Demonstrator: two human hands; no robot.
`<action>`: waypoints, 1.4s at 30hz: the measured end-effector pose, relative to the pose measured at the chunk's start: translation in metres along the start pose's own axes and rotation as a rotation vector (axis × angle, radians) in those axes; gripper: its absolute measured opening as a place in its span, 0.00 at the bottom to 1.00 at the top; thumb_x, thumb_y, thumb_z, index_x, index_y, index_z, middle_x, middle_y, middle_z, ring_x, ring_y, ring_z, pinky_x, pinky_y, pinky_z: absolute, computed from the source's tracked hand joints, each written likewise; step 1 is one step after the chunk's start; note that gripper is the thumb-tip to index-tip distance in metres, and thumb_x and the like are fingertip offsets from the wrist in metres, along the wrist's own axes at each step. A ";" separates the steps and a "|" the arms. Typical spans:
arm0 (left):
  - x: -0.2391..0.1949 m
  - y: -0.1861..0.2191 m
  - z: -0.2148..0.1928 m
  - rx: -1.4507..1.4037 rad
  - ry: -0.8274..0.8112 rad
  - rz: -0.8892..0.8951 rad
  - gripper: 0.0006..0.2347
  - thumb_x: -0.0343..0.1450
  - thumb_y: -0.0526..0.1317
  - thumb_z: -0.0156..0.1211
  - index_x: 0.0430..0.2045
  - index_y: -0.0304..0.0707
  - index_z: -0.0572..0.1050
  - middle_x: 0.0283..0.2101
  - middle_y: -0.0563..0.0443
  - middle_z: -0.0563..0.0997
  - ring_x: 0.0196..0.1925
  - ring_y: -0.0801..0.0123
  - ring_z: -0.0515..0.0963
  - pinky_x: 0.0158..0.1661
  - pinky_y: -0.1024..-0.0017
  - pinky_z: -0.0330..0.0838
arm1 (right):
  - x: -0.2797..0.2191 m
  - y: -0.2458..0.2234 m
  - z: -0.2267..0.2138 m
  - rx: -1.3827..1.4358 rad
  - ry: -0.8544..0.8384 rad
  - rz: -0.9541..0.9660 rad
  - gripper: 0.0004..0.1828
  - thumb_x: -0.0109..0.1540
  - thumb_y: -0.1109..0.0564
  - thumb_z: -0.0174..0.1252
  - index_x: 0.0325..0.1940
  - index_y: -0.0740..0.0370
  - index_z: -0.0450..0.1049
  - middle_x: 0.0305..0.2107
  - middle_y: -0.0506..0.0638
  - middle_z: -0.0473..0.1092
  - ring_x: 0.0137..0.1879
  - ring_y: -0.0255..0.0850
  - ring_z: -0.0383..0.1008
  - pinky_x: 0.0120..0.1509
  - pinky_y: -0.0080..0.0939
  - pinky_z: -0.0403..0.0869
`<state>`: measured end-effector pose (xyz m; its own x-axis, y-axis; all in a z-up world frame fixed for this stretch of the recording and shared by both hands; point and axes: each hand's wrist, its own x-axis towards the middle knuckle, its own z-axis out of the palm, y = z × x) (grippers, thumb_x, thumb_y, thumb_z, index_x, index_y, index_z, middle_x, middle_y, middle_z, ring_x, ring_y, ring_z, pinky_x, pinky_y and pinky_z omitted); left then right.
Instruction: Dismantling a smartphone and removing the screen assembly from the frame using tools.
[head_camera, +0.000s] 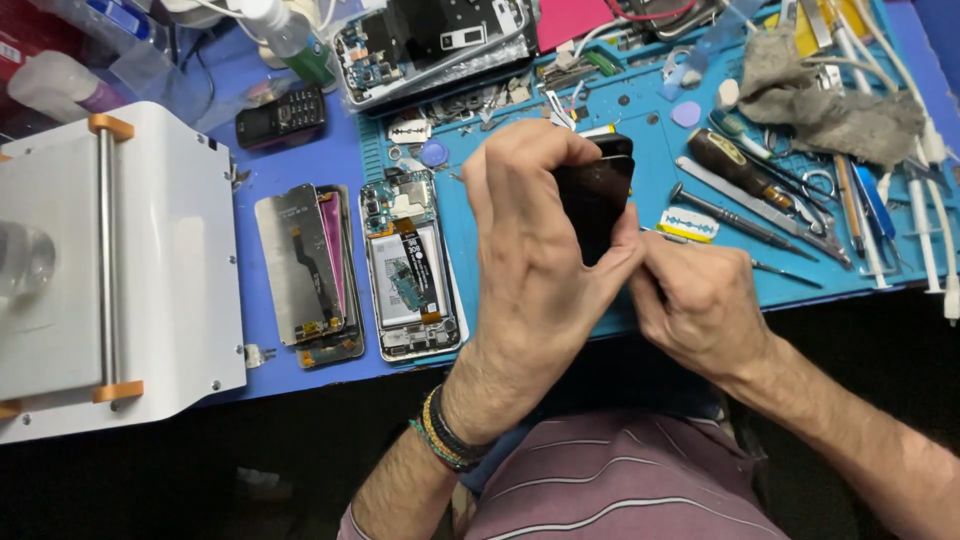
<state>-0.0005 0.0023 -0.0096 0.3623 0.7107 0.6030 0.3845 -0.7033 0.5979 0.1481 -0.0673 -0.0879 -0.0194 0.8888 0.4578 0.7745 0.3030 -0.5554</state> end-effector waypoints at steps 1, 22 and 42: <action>0.000 -0.001 0.000 0.011 -0.005 0.006 0.24 0.61 0.29 0.72 0.46 0.31 0.64 0.50 0.44 0.68 0.54 0.54 0.70 0.63 0.58 0.62 | -0.003 0.003 0.000 -0.060 -0.028 -0.040 0.07 0.56 0.69 0.60 0.37 0.66 0.73 0.21 0.53 0.69 0.21 0.49 0.63 0.29 0.48 0.63; 0.001 -0.005 0.002 -0.004 0.023 -0.017 0.25 0.61 0.29 0.74 0.47 0.32 0.63 0.49 0.45 0.67 0.53 0.56 0.69 0.60 0.61 0.65 | -0.009 0.019 -0.011 -0.304 -0.331 -0.108 0.08 0.59 0.55 0.60 0.40 0.55 0.69 0.21 0.49 0.72 0.23 0.51 0.70 0.27 0.48 0.67; -0.013 -0.032 -0.022 -0.245 0.189 -0.258 0.25 0.67 0.31 0.65 0.51 0.37 0.53 0.52 0.48 0.59 0.51 0.69 0.66 0.54 0.75 0.69 | -0.004 0.003 -0.006 -0.130 -0.062 -0.102 0.03 0.60 0.63 0.64 0.35 0.60 0.75 0.17 0.47 0.66 0.18 0.42 0.61 0.27 0.45 0.63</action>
<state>-0.0360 0.0148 -0.0247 0.1086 0.8651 0.4897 0.2207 -0.5013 0.8367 0.1542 -0.0718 -0.0867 -0.1383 0.8763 0.4615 0.8416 0.3496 -0.4118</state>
